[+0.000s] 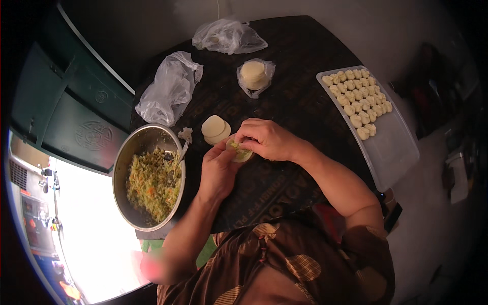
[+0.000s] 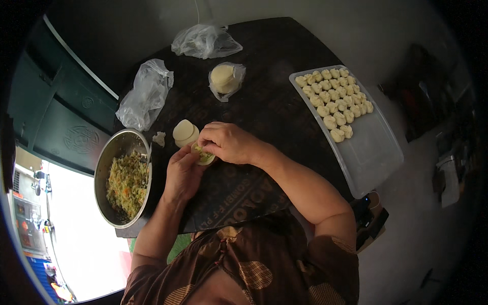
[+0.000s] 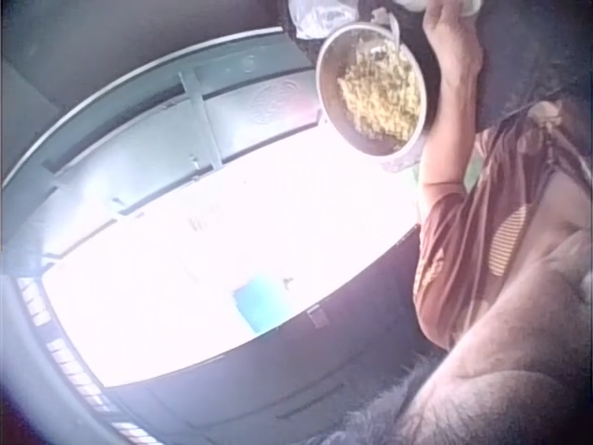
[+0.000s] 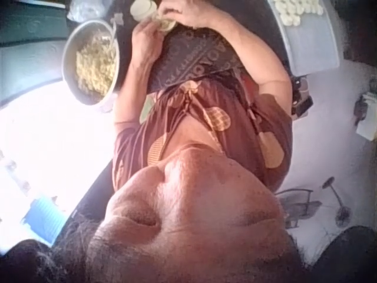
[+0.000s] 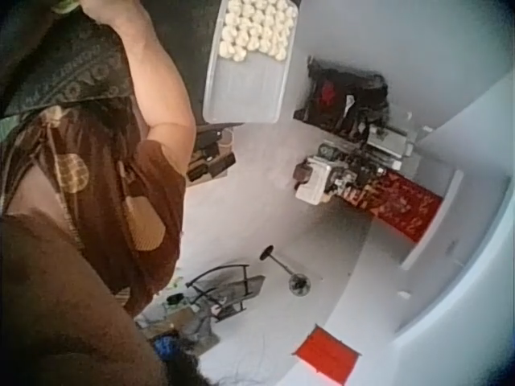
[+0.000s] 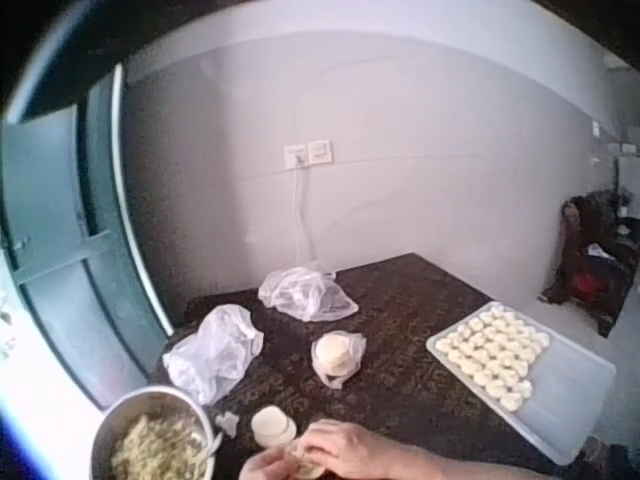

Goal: The person is manually filling and folding dumpling skins to prepare dumplings.

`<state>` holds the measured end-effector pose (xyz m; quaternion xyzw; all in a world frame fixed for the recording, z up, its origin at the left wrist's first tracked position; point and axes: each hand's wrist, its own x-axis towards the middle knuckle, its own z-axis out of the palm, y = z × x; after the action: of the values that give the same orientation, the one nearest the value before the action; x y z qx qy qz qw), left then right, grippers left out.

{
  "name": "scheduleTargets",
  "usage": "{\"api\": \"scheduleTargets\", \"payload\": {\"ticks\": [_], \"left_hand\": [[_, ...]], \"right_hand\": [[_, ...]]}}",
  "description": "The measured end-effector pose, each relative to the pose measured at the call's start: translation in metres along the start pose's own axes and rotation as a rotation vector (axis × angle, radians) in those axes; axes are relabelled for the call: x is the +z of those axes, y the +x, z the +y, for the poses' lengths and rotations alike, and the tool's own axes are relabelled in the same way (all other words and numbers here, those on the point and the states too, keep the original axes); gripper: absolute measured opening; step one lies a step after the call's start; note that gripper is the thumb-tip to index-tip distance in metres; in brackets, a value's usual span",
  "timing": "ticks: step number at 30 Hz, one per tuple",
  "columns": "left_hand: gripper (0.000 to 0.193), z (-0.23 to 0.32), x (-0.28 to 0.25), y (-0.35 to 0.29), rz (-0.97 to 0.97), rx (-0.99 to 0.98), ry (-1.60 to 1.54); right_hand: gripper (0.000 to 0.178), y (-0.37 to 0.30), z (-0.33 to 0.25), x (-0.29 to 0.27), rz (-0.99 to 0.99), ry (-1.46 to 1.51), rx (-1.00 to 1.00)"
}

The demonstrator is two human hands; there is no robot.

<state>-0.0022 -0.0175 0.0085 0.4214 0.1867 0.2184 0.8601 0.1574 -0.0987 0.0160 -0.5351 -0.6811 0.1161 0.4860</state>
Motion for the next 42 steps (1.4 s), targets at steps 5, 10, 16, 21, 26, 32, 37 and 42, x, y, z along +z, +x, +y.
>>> {"api": "scheduleTargets", "payload": {"ticks": [5,10,16,21,26,32,37,42], "left_hand": [[0.032,0.000,-0.008,0.000,-0.004,0.031,0.006],[0.030,-0.001,-0.008,0.002,-0.020,0.024,-0.022],[0.033,0.002,-0.005,0.001,0.014,0.038,-0.016],[0.035,0.003,-0.008,0.007,-0.028,0.057,-0.071],[0.040,0.002,-0.012,0.006,-0.088,0.097,-0.175],[0.042,0.002,-0.009,0.004,-0.054,0.081,-0.090],[0.044,-0.004,-0.010,0.007,-0.008,0.078,0.004],[0.040,-0.003,-0.007,0.005,-0.010,0.043,-0.032]], "right_hand": [[0.010,0.001,-0.005,-0.001,0.027,-0.001,0.005],[0.008,0.000,-0.003,-0.001,0.062,-0.011,-0.028],[0.005,0.003,0.001,-0.004,0.135,0.054,-0.055],[0.006,0.001,0.005,-0.011,0.153,0.079,0.047],[0.007,0.001,0.004,-0.011,0.089,0.067,0.136],[0.009,0.000,0.005,-0.016,0.013,-0.080,0.059],[0.007,-0.002,0.009,-0.011,-0.018,-0.117,0.045],[0.007,-0.002,0.008,-0.010,-0.032,-0.125,0.021]]}}
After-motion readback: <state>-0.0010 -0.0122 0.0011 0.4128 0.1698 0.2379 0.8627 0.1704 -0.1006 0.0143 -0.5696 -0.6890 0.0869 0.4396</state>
